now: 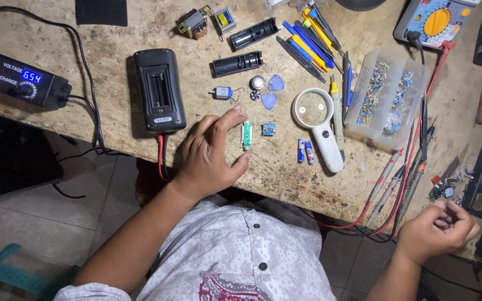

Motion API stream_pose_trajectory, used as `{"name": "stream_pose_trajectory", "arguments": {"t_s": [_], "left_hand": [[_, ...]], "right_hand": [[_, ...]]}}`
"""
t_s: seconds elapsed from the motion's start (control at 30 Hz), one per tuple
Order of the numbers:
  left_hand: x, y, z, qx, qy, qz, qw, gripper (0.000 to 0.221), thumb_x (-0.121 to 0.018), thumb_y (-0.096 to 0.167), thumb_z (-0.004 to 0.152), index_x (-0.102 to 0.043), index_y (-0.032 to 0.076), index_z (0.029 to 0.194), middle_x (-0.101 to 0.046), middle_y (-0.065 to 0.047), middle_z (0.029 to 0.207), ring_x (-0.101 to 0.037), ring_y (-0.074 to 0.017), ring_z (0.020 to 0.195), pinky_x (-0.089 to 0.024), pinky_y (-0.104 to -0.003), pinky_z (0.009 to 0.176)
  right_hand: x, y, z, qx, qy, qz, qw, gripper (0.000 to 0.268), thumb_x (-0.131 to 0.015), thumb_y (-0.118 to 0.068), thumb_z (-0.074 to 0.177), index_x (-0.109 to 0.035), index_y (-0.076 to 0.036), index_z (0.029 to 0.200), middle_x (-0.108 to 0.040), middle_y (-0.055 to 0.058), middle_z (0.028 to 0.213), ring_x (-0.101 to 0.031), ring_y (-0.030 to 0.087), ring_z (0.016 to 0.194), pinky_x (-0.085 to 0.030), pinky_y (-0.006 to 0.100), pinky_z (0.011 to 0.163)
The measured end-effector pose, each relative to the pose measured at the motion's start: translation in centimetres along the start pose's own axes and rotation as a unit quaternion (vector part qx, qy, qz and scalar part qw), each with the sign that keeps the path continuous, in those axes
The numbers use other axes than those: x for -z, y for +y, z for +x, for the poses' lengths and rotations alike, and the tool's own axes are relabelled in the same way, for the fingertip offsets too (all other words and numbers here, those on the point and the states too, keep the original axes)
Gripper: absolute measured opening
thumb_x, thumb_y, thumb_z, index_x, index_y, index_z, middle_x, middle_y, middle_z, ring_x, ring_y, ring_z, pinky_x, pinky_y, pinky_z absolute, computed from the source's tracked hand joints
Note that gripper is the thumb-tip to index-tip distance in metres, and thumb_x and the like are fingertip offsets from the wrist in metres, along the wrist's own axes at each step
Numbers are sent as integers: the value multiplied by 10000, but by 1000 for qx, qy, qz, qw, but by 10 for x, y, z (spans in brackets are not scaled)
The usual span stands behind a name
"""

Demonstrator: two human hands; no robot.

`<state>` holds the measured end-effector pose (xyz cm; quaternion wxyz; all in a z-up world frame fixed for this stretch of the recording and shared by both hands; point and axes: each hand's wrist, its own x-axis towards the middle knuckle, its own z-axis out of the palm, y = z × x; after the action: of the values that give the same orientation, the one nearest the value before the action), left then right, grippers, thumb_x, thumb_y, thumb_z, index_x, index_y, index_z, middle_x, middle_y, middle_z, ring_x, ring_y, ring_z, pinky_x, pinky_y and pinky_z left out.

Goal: Soldering wires to a small circuit board on a workbench, including wire stripping and inspection.

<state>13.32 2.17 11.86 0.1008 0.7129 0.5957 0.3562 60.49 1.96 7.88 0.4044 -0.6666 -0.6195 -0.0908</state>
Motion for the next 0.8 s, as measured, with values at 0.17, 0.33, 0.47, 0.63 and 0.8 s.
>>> {"name": "stream_pose_trajectory", "arguments": {"t_s": [0.17,0.33,0.47,0.63,0.8], "left_hand": [[0,0,1,10,-7,-5,1000,865,-797,268,835,-336,79,1541,-716,-2,1335,-604,-236,1170,-554,-383,852],[3,3,4,5,-3,9,1000,833,-800,254,835,-368,60,1520,-719,9,1299,-621,-245,1125,-550,-372,841],[0,2,2,-5,5,7,1000,821,-797,287,872,-363,48,1528,-720,-12,1299,-622,-250,1126,-537,-372,879],[-1,1,0,3,2,15,1000,860,-831,301,835,-371,68,1524,-701,8,1334,-609,-241,1154,-544,-382,849],[-2,-3,1,-4,3,-28,1000,891,-813,257,764,-405,30,1524,-712,-74,1270,-608,-264,1084,-503,-421,890]], "right_hand": [[0,-3,1,15,6,-19,1000,92,-649,152,1065,-631,155,1154,-521,271,1168,-533,301,729,-466,371,652],[-1,-3,1,9,16,-16,1000,70,-652,147,1048,-645,153,1118,-527,256,1139,-515,282,719,-447,353,618],[3,-44,9,30,22,-23,999,89,-666,195,1045,-638,160,1122,-510,259,1187,-524,303,727,-470,389,646],[-16,-153,24,172,-151,9,973,253,-723,-82,1035,-678,125,1173,-600,259,1132,-586,373,1075,-558,433,879],[-48,-217,32,143,-269,-39,952,382,-764,-284,997,-713,-21,1268,-651,160,999,-672,351,866,-483,456,807]]}}
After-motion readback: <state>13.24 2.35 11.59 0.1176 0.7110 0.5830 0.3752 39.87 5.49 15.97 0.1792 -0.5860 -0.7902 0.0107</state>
